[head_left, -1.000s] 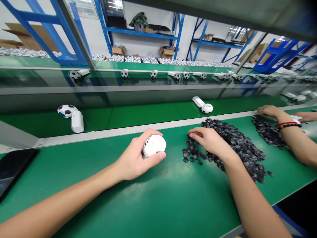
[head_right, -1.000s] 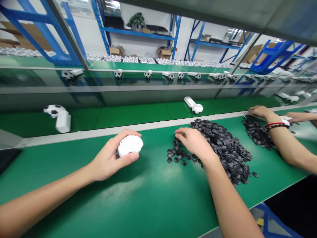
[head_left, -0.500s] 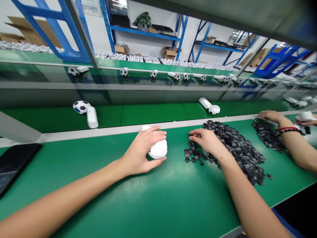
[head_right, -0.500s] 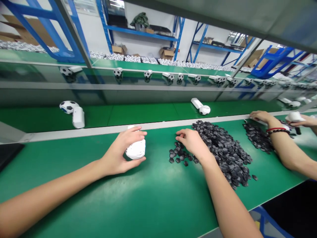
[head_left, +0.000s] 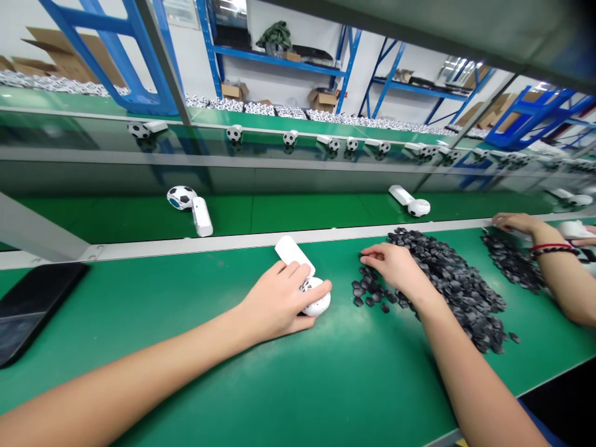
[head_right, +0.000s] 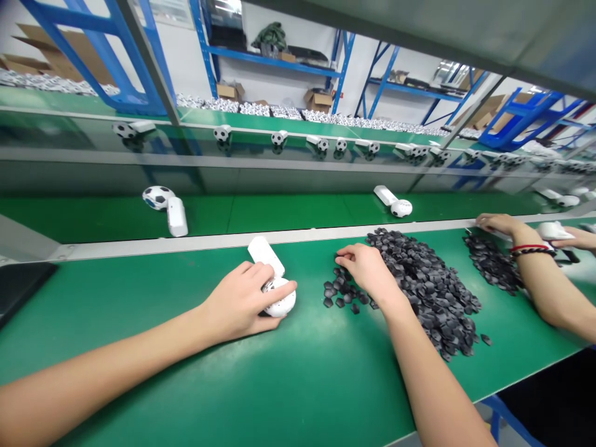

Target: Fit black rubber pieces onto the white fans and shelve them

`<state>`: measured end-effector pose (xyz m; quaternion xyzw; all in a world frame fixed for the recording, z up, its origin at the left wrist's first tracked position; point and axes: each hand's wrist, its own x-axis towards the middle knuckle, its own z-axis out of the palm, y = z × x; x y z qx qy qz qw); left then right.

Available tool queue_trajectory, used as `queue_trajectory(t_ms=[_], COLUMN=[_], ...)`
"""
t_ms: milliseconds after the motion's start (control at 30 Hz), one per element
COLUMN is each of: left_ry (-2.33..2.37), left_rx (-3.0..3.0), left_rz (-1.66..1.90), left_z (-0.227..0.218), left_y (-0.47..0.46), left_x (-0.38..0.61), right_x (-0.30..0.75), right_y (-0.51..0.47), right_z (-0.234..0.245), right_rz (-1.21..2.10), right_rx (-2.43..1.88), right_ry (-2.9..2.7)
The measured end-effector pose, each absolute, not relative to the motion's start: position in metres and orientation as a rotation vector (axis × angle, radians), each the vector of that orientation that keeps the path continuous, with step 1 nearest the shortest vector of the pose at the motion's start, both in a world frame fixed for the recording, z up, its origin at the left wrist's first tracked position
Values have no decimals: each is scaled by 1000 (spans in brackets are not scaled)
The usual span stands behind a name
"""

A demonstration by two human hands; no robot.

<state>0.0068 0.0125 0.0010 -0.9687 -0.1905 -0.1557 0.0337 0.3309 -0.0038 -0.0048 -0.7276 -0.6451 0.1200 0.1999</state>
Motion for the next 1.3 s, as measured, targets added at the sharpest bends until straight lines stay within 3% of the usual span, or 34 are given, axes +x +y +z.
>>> queue_trajectory(t_ms=[233, 667, 1133, 1300], left_ry=[-803, -896, -1064, -1245], left_rx=[-2956, -3032, -3120, -3157], left_rz=[-317, -326, -433, -638], left_z=[-4, -6, -11, -11], left_y=[4, 5, 8, 10], left_x=[7, 8, 9, 8], right_x=[316, 315, 280, 296], right_y=[-7, -8, -15, -12], right_z=[0, 2, 7, 5], right_rz=[280, 316, 299, 309], right_rx=[-1983, -2043, -1704, -1732], right_ry=[-1927, -1843, -1911, -1934])
